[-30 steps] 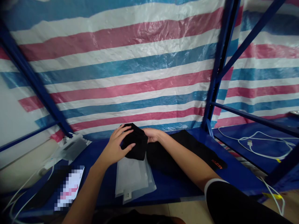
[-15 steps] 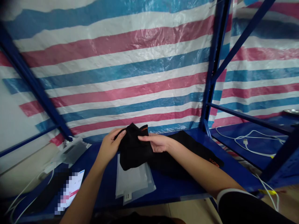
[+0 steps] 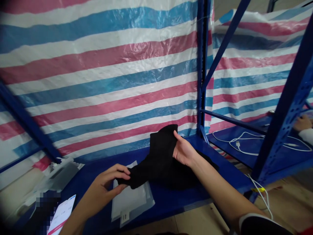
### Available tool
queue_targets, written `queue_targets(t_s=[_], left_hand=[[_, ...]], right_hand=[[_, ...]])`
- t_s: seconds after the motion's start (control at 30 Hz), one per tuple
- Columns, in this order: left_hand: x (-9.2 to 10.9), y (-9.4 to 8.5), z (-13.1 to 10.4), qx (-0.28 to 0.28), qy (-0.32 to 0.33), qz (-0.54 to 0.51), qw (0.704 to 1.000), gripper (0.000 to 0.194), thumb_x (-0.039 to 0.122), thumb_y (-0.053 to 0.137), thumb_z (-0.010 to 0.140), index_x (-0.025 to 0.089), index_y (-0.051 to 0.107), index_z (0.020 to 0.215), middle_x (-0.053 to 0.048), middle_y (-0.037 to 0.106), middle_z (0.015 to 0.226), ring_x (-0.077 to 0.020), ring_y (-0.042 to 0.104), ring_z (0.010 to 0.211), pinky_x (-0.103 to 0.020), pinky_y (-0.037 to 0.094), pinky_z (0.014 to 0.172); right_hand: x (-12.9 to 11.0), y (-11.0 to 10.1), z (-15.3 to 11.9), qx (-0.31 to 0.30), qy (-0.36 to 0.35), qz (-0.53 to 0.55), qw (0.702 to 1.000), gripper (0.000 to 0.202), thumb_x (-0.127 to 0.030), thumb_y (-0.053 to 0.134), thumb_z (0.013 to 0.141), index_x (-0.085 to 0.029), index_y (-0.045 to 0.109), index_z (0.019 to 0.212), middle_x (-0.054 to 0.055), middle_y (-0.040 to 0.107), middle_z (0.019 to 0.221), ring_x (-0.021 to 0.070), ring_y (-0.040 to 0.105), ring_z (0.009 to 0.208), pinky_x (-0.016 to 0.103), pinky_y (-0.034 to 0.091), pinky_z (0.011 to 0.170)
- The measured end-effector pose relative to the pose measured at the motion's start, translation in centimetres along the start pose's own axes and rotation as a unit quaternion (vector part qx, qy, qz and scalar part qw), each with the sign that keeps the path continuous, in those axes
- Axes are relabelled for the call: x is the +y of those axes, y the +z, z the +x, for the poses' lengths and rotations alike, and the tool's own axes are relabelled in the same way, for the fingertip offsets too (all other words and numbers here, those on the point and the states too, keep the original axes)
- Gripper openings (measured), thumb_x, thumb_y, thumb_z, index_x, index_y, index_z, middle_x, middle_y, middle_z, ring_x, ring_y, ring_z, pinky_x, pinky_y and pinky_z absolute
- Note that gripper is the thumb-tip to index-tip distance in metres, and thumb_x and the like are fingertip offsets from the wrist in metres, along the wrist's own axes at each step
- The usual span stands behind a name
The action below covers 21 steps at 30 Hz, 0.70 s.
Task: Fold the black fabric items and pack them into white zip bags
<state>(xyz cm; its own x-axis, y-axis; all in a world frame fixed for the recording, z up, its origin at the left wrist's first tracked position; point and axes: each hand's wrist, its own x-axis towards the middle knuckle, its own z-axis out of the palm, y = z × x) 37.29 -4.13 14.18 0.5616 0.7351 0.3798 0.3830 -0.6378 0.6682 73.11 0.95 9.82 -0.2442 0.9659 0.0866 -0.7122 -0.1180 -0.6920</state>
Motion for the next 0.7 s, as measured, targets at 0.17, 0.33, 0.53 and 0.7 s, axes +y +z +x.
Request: queue_targets(t_s=[0.17, 0.33, 0.53, 0.7], left_hand=[[-1.1, 1.6, 2.6, 0.135, -0.041, -0.100, 0.985, 0.045, 0.049, 0.089, 0.079, 0.028, 0.083, 0.118, -0.014, 0.067, 0.142, -0.0341, 0.067, 0.130, -0.041, 0.061, 0.101], [-2.6, 5.0, 7.9, 0.182, -0.181, -0.242, 0.936, 0.057, 0.052, 0.089, 0.079, 0.022, 0.080, 0.126, -0.015, 0.077, 0.133, -0.0338, 0.071, 0.125, -0.038, 0.060, 0.098], [-7.7, 8.8, 11.9, 0.104, -0.281, -0.245, 0.922, 0.063, 0.034, 0.093, 0.069, 0.015, 0.077, 0.126, -0.018, 0.082, 0.117, -0.0323, 0.078, 0.113, -0.039, 0.058, 0.096], [-10.3, 8.2, 11.3, 0.113, -0.274, -0.146, 0.944, 0.061, 0.026, 0.091, 0.063, 0.014, 0.077, 0.121, -0.017, 0.082, 0.114, -0.0371, 0.075, 0.116, -0.048, 0.054, 0.105]], right_hand=[[-2.1, -0.1, -2.7, 0.019, -0.057, -0.025, 0.998, 0.047, -0.055, 0.052, 0.109, -0.016, 0.069, 0.130, 0.017, 0.078, 0.128, 0.0329, 0.073, 0.124, 0.047, 0.065, 0.099], [-3.3, -3.8, -4.6, 0.102, -0.082, -0.136, 0.982, 0.027, -0.041, 0.071, 0.102, -0.015, 0.077, 0.108, 0.015, 0.082, 0.106, 0.0273, 0.081, 0.097, 0.038, 0.070, 0.087], [-1.6, -9.2, -3.8, 0.190, -0.064, -0.288, 0.936, 0.043, -0.054, 0.083, 0.092, -0.014, 0.079, 0.078, 0.014, 0.079, 0.073, 0.0218, 0.075, 0.057, 0.027, 0.066, 0.050], [-1.9, -9.4, -1.9, 0.163, -0.111, -0.232, 0.953, 0.035, -0.045, 0.090, 0.088, -0.012, 0.082, 0.092, 0.015, 0.083, 0.098, 0.0231, 0.081, 0.084, 0.033, 0.073, 0.076]])
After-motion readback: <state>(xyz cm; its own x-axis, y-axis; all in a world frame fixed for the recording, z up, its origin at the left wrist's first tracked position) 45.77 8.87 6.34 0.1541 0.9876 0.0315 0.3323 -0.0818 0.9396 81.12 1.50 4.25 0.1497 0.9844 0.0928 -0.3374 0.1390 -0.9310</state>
